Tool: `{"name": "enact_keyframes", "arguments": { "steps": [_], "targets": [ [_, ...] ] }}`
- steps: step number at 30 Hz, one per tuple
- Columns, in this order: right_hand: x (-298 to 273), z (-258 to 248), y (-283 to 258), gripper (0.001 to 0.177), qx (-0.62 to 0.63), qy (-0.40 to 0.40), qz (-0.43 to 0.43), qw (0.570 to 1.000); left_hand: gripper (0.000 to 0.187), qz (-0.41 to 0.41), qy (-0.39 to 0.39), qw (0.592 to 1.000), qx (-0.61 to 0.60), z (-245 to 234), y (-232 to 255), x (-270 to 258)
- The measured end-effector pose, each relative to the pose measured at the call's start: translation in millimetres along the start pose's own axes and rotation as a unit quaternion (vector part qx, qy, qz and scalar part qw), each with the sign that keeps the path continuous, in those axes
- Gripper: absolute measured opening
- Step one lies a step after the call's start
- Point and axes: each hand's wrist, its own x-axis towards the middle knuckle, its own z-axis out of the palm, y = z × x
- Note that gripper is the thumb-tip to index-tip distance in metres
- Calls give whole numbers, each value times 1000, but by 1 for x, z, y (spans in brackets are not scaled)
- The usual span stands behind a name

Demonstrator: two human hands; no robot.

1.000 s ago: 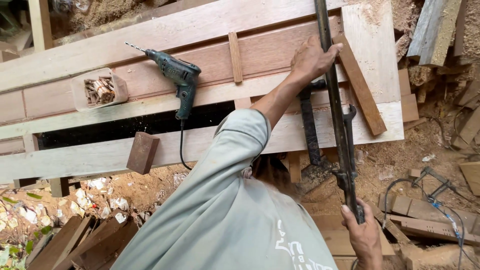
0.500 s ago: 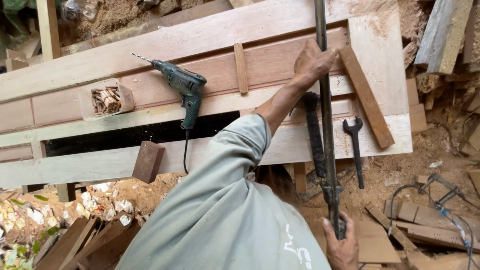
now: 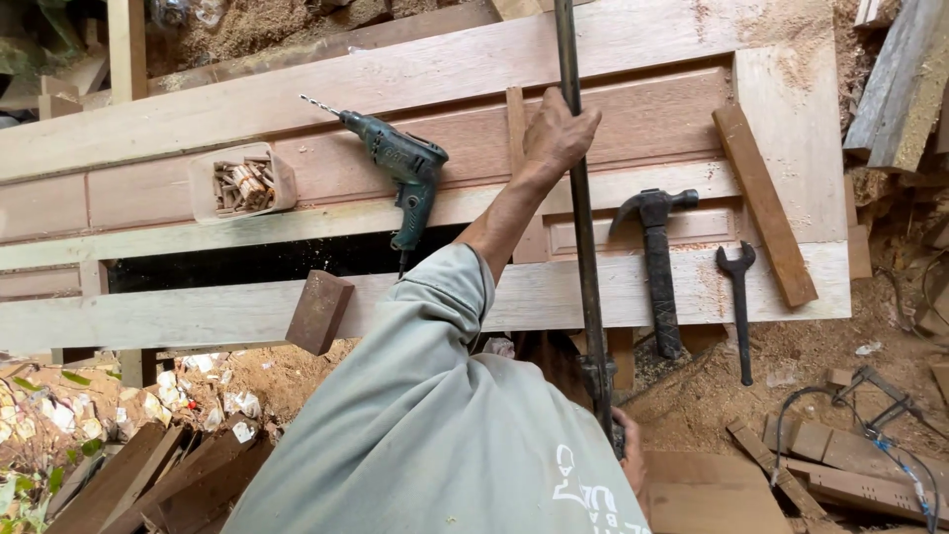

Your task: Assembling a wooden door frame by drilling holes, inserting wooden plugs, and using a hammer and bar clamp.

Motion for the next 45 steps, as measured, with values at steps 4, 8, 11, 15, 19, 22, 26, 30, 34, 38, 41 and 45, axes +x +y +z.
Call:
{"name": "enact_keyframes", "arguments": {
  "steps": [4,8,11,15,19,22,26,30,34,38,41,45],
  "targets": [
    [-6,11,15,98,-8,-8,-77,997,44,-14,-11,999,32,-7,-22,4],
    [-21,15,16,73,-13,-2,-12,1000,44,-27,-10,998,59,-3,-40,7],
    [-21,18,38,70,-14,-1,-142,990,42,-20,-21,998,55,-8,-40,-5],
    [-40,31,12,61,-12,27,-137,990,24,44,-47,984,166,-10,-50,6],
    [-68,37,-72,70,-88,1,14,996,42,112,12,972,205,-35,-56,5],
    [-72,44,-101,76,-97,21,70,993,40,139,10,973,185,-49,-80,-14],
    [-76,58,-120,68,-55,73,98,991,27,179,25,974,139,-60,-145,-44],
    [-53,67,-59,66,29,136,18,990,38,164,15,979,123,-63,-195,-94],
    [-52,74,-57,64,15,161,4,987,31,284,31,955,80,-35,-250,-107],
    [-60,81,-70,63,47,184,-2,982,51,341,-12,936,88,-13,-240,-139],
    [-73,78,-86,64,23,182,5,983,79,341,-90,930,98,-9,-213,-156],
    [-62,73,-75,65,34,179,0,983,94,333,-75,934,101,7,-201,-163]
  ]
}}
